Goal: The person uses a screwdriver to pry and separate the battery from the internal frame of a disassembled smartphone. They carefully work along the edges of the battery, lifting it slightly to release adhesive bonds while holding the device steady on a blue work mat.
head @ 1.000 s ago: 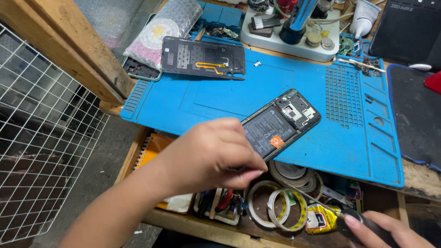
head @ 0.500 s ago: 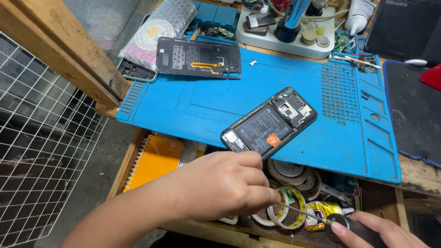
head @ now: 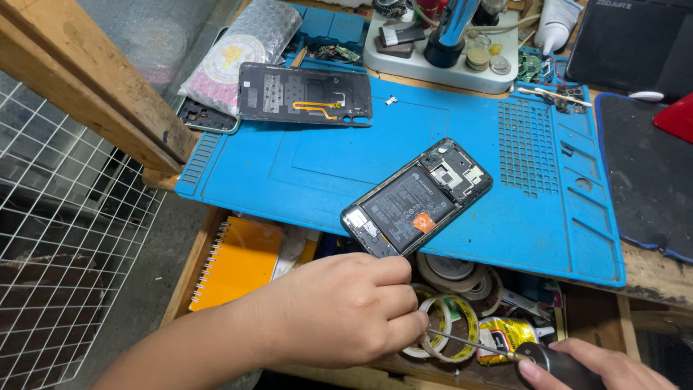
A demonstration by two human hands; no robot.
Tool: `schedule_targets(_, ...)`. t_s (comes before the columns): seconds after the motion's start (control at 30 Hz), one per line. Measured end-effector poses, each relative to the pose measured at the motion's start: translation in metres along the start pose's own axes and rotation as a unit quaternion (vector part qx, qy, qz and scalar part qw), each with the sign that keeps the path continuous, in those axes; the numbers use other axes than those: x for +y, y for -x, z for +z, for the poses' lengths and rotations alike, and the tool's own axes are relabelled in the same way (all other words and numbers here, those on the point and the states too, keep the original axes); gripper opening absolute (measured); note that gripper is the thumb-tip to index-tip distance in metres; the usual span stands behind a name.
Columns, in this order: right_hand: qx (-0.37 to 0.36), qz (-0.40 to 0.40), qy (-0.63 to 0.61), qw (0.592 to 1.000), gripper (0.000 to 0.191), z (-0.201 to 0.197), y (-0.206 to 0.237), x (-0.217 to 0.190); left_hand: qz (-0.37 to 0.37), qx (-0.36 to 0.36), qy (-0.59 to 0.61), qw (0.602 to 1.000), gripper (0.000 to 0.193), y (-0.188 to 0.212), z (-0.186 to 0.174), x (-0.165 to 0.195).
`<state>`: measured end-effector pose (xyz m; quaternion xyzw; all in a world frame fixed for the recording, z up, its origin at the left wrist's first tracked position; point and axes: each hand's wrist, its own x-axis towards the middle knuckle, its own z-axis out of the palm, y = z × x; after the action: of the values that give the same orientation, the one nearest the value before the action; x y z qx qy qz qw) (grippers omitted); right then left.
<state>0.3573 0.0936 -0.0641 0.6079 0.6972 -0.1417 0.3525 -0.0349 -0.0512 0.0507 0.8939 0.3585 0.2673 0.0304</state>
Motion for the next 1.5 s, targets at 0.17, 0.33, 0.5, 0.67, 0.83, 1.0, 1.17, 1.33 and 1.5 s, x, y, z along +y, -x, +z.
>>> schedule_targets(0.17,-0.039,0.019,-0.014,0.999,0.084,-0.003,0.007,-0.007,-0.001,-0.008,0.000,1.000,0.019,0.000,0.000,0.005)
schedule_targets(0.33,-0.043,-0.069,0.011,0.997,0.080,0.001,0.009,-0.007,0.013,-0.041,-0.047,0.998,0.019,0.011,-0.008,0.016)
schedule_targets(0.5,0.010,-0.065,0.048,0.997,0.081,0.040,-0.006,0.013,0.013,-0.051,-0.069,0.996,0.018,0.020,-0.007,0.021)
schedule_targets(0.67,0.068,-0.197,0.071,0.975,0.063,0.074,-0.053,0.048,-0.015,-0.034,-0.024,0.999,0.016,0.028,-0.008,0.026)
schedule_targets(0.83,-0.146,-0.183,0.095,0.968,0.046,0.060,-0.090,0.052,-0.029,-0.022,-0.016,0.999,0.015,0.034,-0.005,0.028)
schedule_targets(1.0,-0.141,-0.147,0.122,0.971,0.046,0.049,-0.077,0.041,-0.043,-0.012,-0.016,0.999,0.016,0.034,-0.005,0.031)
schedule_targets(1.17,-0.046,-0.095,-0.014,0.994,0.048,0.041,-0.074,0.038,-0.131,0.044,0.003,0.990,0.015,0.037,-0.032,0.024)
schedule_targets(1.33,0.150,-0.090,-0.243,0.954,0.044,0.049,-0.078,0.073,-0.188,0.129,-0.026,0.973,0.017,0.045,-0.042,0.017)
schedule_targets(1.5,0.167,-0.228,-0.471,0.836,0.048,0.035,-0.083,0.091,-0.287,0.087,-0.067,0.952,0.035,0.031,-0.014,0.002)
